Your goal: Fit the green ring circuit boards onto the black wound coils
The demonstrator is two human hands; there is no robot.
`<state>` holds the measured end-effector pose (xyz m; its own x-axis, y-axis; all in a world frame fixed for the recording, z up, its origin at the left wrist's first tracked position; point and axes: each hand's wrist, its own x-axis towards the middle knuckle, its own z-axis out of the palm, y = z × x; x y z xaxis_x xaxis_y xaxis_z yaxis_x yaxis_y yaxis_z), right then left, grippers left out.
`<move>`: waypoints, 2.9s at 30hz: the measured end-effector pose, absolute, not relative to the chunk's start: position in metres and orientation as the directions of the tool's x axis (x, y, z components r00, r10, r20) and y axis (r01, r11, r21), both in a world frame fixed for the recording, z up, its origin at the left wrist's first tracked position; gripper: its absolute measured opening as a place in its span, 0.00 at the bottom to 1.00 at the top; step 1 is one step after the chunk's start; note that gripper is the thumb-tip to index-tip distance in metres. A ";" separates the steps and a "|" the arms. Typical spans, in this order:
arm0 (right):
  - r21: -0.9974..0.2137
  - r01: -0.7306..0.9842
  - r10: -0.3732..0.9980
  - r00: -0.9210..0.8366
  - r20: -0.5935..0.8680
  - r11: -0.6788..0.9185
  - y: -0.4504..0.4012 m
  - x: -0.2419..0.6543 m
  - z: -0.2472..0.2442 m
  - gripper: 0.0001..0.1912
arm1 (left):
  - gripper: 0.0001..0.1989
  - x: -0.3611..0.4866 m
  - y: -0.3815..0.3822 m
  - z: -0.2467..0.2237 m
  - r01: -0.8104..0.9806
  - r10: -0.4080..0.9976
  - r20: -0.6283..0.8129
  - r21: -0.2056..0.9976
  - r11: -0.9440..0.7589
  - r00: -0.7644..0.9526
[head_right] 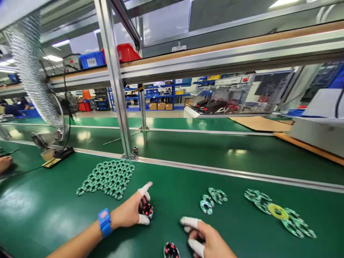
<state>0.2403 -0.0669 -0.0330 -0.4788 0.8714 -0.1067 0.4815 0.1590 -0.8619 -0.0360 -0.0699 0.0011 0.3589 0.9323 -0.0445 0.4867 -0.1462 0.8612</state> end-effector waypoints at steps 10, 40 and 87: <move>-0.582 0.492 0.725 -0.634 0.271 0.648 -0.036 0.178 0.002 0.32 | 0.48 -0.013 -0.047 -0.001 0.333 0.892 0.049 0.917 -0.218 0.449; -0.268 0.841 0.877 -0.480 0.028 0.469 0.014 0.249 0.051 0.11 | 0.20 -0.017 -0.046 0.008 0.392 0.969 0.215 0.887 -0.245 0.120; -0.816 0.551 0.921 -0.385 -0.065 0.173 -0.008 0.178 0.008 0.13 | 0.05 -0.007 -0.037 0.006 0.402 0.993 -0.029 0.916 -0.019 0.112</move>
<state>0.1777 -0.0082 0.0079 -0.3847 0.9208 -0.0651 0.5515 0.1727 -0.8161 -0.0072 -0.0368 0.0059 0.1125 0.9932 -0.0286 0.4017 -0.0191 0.9156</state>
